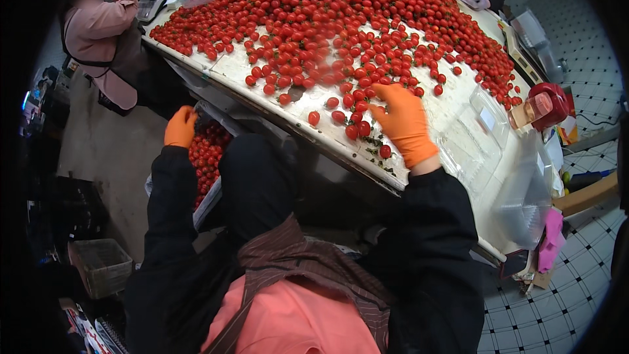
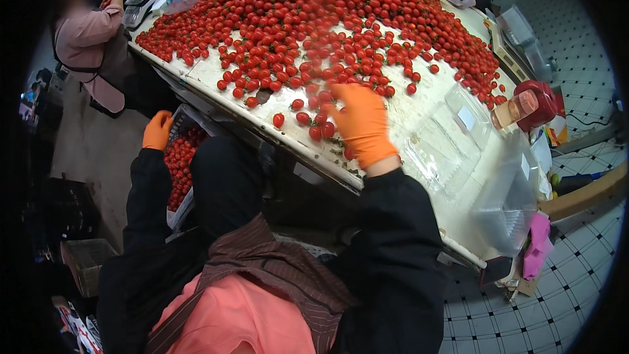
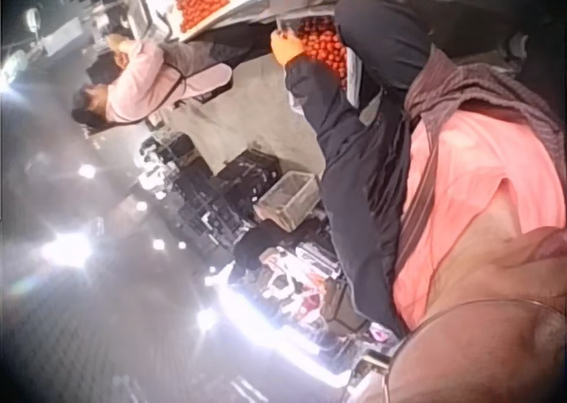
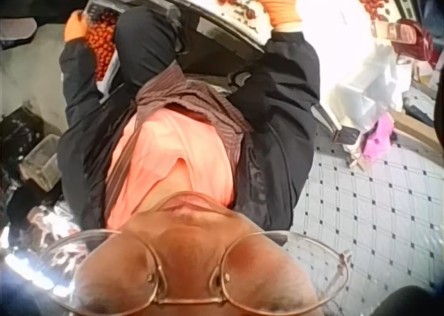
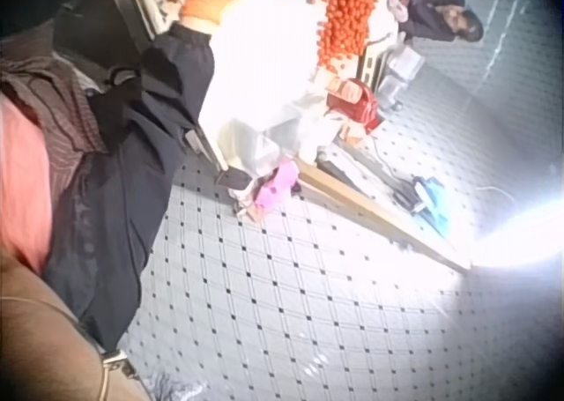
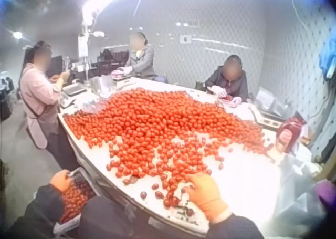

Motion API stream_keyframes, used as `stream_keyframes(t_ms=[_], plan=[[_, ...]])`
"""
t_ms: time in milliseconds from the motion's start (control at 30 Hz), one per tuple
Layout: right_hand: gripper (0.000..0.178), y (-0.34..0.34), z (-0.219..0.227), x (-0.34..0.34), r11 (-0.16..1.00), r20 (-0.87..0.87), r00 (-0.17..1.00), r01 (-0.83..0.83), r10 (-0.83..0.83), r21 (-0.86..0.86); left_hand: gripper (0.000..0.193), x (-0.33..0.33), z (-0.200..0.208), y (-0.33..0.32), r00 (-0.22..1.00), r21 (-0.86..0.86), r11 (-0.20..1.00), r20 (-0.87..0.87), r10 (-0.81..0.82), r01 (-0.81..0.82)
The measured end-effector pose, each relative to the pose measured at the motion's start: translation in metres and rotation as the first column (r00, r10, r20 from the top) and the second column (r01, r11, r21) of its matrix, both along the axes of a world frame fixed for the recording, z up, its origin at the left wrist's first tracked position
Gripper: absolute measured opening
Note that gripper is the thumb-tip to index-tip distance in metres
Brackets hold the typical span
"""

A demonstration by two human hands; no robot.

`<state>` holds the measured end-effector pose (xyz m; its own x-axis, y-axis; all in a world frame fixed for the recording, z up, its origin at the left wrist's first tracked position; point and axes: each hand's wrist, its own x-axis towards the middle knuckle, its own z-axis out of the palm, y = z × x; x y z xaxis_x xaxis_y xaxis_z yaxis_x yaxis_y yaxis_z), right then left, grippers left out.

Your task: The person sorts cherry tomatoes on a large table, picking them by hand and placing them into clear plastic containers. The person also removes green stems and debris from the tomatoes during the process.

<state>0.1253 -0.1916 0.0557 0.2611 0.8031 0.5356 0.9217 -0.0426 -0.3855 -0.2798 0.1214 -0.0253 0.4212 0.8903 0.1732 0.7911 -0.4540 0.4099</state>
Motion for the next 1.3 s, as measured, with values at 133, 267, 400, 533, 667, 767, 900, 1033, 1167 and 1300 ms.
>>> stream_keyframes(t_ms=[133,267,400,533,667,767,900,1033,1167,1300], plan=[[0.034,-0.05,0.013,0.036,0.829,0.215,0.926,0.375,-0.311,-0.414,0.049,-0.003,-0.007,-0.011,0.998,0.317,0.948,0.041,-0.038,0.023],[0.031,-0.078,0.008,0.028,0.533,0.48,0.848,0.518,-0.222,-0.669,0.046,0.096,0.052,-0.076,0.822,-0.226,0.873,0.497,-0.278,0.432],[0.024,-0.074,-0.02,0.034,0.464,0.439,0.873,0.486,-0.213,-0.74,0.051,0.184,0.062,-0.127,0.605,0.025,0.619,0.18,-0.775,0.785],[0.018,-0.072,-0.02,0.038,0.633,0.309,0.911,0.413,-0.273,-0.655,0.073,0.241,0.055,-0.145,0.652,-0.293,0.668,-0.163,-0.74,0.685],[0.062,-0.058,-0.014,0.022,0.782,-0.037,0.943,0.251,-0.33,-0.57,0.089,0.268,0.046,-0.141,0.675,-0.376,0.642,-0.055,-0.736,0.669],[0.077,-0.042,-0.022,0.034,0.786,-0.2,0.934,0.119,-0.297,-0.607,0.101,0.293,0.056,-0.155,0.646,-0.41,0.598,-0.027,-0.763,0.689],[0.069,-0.022,-0.044,0.038,0.885,-0.316,0.932,0.01,-0.177,-0.466,0.106,0.313,0.061,-0.172,0.547,-0.368,0.483,0.086,-0.833,0.794],[0.059,-0.012,-0.052,0.027,0.899,-0.354,0.913,0.029,-0.201,-0.436,0.098,0.324,0.046,-0.178,0.567,-0.361,0.491,0.141,-0.812,0.793],[0.059,-0.011,-0.063,0.027,0.961,-0.524,0.835,0.024,-0.171,-0.275,0.078,0.321,0.039,-0.177,0.557,-0.209,0.517,0.332,-0.761,0.83],[0.058,-0.008,-0.061,0.027,0.988,-0.789,0.607,-0.045,-0.093,-0.15,0.059,0.326,0.046,-0.165,0.696,-0.631,0.32,0.539,-0.475,0.707]])
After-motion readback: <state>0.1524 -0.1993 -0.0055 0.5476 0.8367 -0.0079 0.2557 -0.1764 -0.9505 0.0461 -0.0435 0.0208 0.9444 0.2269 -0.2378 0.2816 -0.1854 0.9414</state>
